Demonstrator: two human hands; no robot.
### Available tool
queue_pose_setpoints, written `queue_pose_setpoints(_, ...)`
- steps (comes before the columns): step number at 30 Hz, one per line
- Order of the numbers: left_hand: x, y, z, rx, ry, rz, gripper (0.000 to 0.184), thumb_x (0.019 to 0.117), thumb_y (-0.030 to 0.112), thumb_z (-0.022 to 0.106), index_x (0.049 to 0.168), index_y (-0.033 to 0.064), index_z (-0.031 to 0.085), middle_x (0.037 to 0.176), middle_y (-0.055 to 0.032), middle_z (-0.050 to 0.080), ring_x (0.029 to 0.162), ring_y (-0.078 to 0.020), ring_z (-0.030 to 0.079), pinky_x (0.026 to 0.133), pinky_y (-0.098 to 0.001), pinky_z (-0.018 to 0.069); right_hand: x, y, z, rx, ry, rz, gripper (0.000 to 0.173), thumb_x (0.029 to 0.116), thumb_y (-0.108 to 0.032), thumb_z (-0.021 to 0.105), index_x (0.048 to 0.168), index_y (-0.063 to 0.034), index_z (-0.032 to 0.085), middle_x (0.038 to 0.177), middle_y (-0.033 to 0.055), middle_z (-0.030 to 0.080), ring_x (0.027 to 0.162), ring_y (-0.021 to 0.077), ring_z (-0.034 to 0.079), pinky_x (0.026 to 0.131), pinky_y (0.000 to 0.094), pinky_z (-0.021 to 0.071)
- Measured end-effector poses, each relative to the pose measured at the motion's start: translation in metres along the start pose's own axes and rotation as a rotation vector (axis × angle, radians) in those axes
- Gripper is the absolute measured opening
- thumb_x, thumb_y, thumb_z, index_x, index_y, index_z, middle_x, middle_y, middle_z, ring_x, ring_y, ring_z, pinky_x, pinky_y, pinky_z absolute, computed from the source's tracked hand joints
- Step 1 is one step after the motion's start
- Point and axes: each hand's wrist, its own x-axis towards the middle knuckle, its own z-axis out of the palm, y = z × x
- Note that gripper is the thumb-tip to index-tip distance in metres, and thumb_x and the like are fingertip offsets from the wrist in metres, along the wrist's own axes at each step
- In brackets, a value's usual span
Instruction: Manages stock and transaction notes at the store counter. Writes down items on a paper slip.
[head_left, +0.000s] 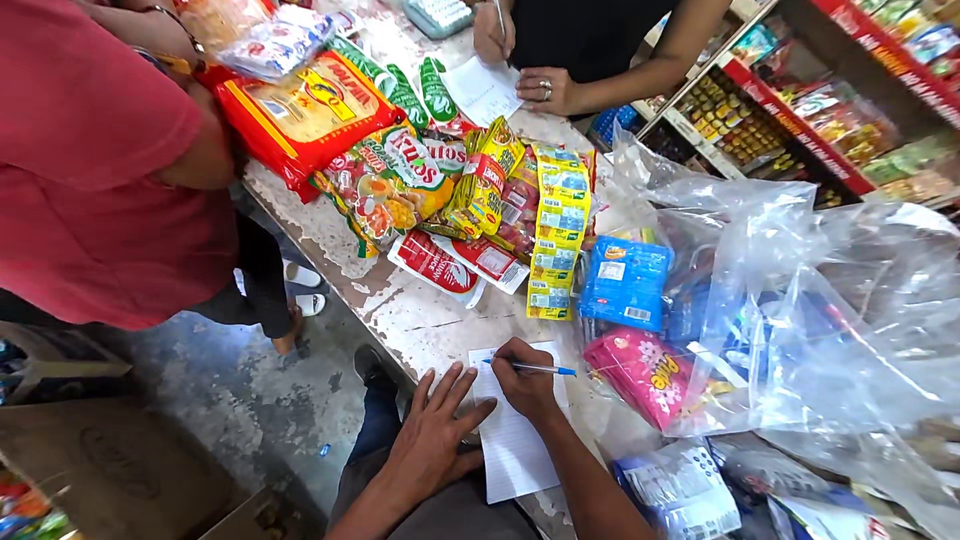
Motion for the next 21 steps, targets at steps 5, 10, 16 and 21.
queue_pose_setpoints(5, -0.0015, -0.0005, 0.0018, 0.001, -0.008, 0.003, 0.064, 0.0812, 0.067, 0.070, 0.138, 0.0375, 0.062, 0.158, -0.0097, 0.046, 0.149, -0.0361, 0.037, 0.118, -0.0685, 0.0223, -0.0021, 0.0011, 0.0011, 0.003, 0.002, -0.005, 0.013, 0.0845, -0.002, 0.060, 0.073, -0.0036, 0.065, 0.059, -0.0052, 0.056, 0.053, -0.0036, 0.050, 0.050, 0.0142, 0.0406)
queue_pose_setpoints(10, -0.0014, -0.0005, 0.0014, 0.003, -0.005, 0.002, 0.064, 0.0811, 0.068, 0.070, 0.138, 0.0382, 0.062, 0.158, -0.0090, 0.046, 0.149, -0.0354, 0.037, 0.119, -0.0680, 0.0220, -0.0010, 0.0015, 0.0011, -0.013, 0.025, -0.004, 0.013, 0.0845, -0.003, 0.060, 0.072, -0.0038, 0.064, 0.058, -0.0056, 0.055, 0.052, -0.0038, 0.049, 0.049, 0.0143, 0.0398)
queue_pose_setpoints(16, -0.0026, 0.0002, 0.0024, -0.016, 0.004, -0.003, 0.063, 0.0813, 0.067, 0.070, 0.136, 0.0373, 0.064, 0.157, -0.0089, 0.047, 0.149, -0.0353, 0.037, 0.118, -0.0685, 0.0223, -0.0022, -0.0003, -0.0004, 0.002, -0.006, 0.008, 0.013, 0.0850, -0.003, 0.060, 0.073, -0.0035, 0.064, 0.059, -0.0052, 0.057, 0.053, -0.0038, 0.051, 0.050, 0.0142, 0.0415)
queue_pose_setpoints(21, -0.0017, -0.0002, 0.0014, -0.010, -0.004, -0.005, 0.064, 0.0811, 0.067, 0.070, 0.137, 0.0376, 0.063, 0.158, -0.0091, 0.045, 0.149, -0.0356, 0.036, 0.119, -0.0681, 0.0224, -0.0020, 0.0015, -0.0005, 0.014, 0.031, 0.000, 0.013, 0.0845, -0.002, 0.060, 0.072, -0.0039, 0.064, 0.059, -0.0056, 0.056, 0.053, -0.0037, 0.051, 0.050, 0.0141, 0.0409)
